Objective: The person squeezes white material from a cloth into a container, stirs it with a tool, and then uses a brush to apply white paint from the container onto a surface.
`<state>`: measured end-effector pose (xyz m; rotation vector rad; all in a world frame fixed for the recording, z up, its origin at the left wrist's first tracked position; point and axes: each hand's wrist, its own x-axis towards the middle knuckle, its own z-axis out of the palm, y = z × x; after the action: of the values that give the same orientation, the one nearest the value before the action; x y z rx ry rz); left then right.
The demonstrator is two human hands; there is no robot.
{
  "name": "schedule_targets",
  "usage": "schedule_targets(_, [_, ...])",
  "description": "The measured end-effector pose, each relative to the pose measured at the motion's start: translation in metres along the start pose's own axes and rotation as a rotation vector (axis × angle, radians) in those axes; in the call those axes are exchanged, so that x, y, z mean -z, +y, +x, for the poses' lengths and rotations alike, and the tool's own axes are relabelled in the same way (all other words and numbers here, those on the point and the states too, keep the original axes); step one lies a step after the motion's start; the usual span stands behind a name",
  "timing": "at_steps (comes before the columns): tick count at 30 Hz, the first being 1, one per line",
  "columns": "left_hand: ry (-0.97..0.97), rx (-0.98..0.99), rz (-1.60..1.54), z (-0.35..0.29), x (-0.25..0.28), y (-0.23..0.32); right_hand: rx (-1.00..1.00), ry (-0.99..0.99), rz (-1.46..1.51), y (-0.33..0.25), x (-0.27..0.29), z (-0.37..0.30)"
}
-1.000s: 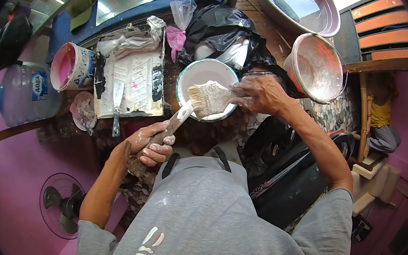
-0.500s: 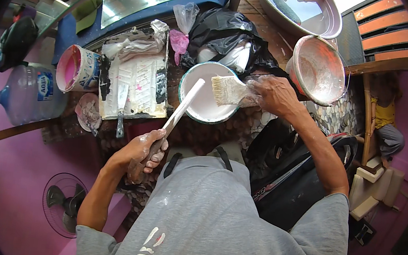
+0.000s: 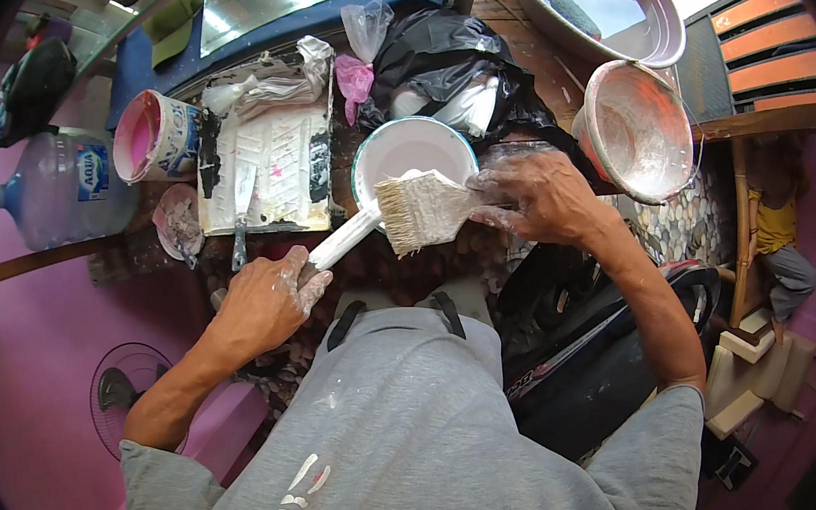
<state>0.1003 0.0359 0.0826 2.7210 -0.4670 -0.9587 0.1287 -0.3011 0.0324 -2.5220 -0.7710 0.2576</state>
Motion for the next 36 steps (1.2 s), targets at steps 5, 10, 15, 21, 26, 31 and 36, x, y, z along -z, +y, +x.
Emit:
schedule_targets(5, [0.113, -0.031, 0.084, 0.0, -0.001, 0.004, 0.089, -0.06, 0.001, 0.01, -0.008, 0.025])
schedule_targets(10, [0.155, 0.0, 0.076, -0.004, -0.006, 0.0, -0.078, -0.117, -0.072, 0.029, -0.007, 0.03])
schedule_targets(15, [0.118, 0.067, 0.045, -0.009, -0.008, -0.002, -0.092, -0.096, -0.177, 0.04, -0.018, 0.023])
schedule_targets(21, [0.202, 0.07, -0.091, -0.011, -0.011, -0.008, -0.144, -0.026, -0.194, 0.044, -0.024, -0.001])
schedule_targets(26, [0.164, 0.088, -0.226, -0.007, -0.016, -0.019, -0.296, 0.073, -0.103, 0.033, -0.033, -0.03])
schedule_targets(31, [-0.143, 0.253, -0.741, 0.001, -0.008, -0.023, -0.375, 0.02, -0.001, 0.019, -0.039, -0.039])
schedule_targets(36, [-0.285, 0.306, -0.77, 0.008, -0.006, -0.02, -0.206, 0.274, 0.063, 0.007, -0.049, -0.038])
